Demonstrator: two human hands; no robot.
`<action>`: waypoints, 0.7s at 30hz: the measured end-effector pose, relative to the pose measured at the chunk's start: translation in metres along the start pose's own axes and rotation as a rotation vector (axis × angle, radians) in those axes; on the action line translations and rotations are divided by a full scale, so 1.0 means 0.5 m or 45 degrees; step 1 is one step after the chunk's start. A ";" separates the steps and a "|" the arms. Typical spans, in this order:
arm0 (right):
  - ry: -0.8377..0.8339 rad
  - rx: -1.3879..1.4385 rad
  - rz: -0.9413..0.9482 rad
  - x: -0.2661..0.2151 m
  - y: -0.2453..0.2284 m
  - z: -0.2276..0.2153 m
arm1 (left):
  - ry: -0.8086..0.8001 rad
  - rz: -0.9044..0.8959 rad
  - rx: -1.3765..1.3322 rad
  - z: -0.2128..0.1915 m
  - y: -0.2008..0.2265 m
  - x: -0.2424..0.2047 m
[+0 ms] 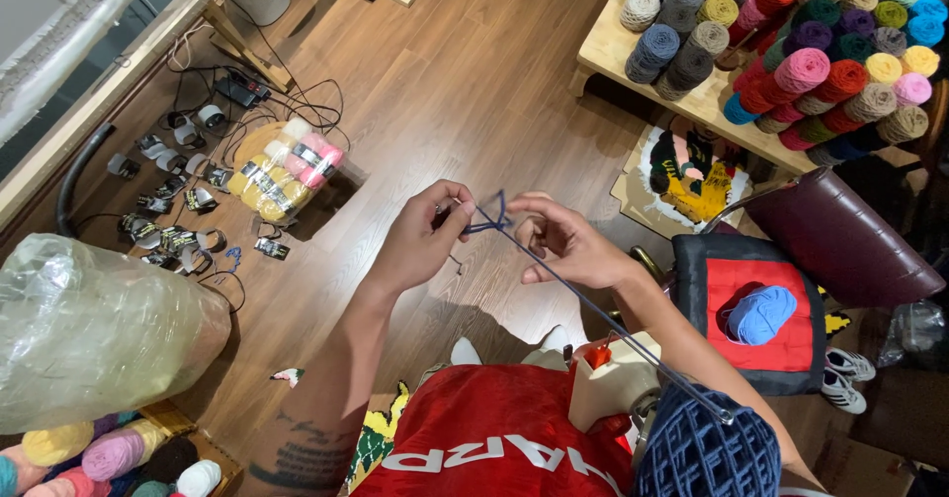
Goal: Winding blue yarn into a cake using a manual yarn winder.
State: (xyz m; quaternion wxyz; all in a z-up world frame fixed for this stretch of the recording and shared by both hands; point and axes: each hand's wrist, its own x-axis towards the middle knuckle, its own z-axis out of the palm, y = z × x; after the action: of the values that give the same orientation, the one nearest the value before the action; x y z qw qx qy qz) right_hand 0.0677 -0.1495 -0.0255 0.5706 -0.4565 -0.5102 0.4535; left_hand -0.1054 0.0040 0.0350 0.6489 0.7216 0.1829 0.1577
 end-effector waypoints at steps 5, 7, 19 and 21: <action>0.033 -0.006 -0.023 0.008 -0.044 0.018 | 0.013 -0.067 0.011 0.002 -0.100 0.039; 0.054 0.023 -0.070 0.009 -0.044 0.020 | 0.036 -0.142 -0.028 -0.003 -0.148 0.044; 0.478 0.116 -0.052 0.009 0.002 0.014 | 0.876 -0.556 -0.200 -0.097 -0.468 0.074; 0.619 0.145 0.019 0.009 0.003 0.018 | 0.710 -0.553 -0.007 -0.055 -0.428 0.053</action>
State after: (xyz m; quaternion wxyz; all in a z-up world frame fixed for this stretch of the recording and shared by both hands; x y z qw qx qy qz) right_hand 0.0592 -0.1443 -0.0256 0.6981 -0.5230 -0.3281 0.3626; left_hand -0.1074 0.0603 -0.1748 0.5942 0.5933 0.5018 0.2076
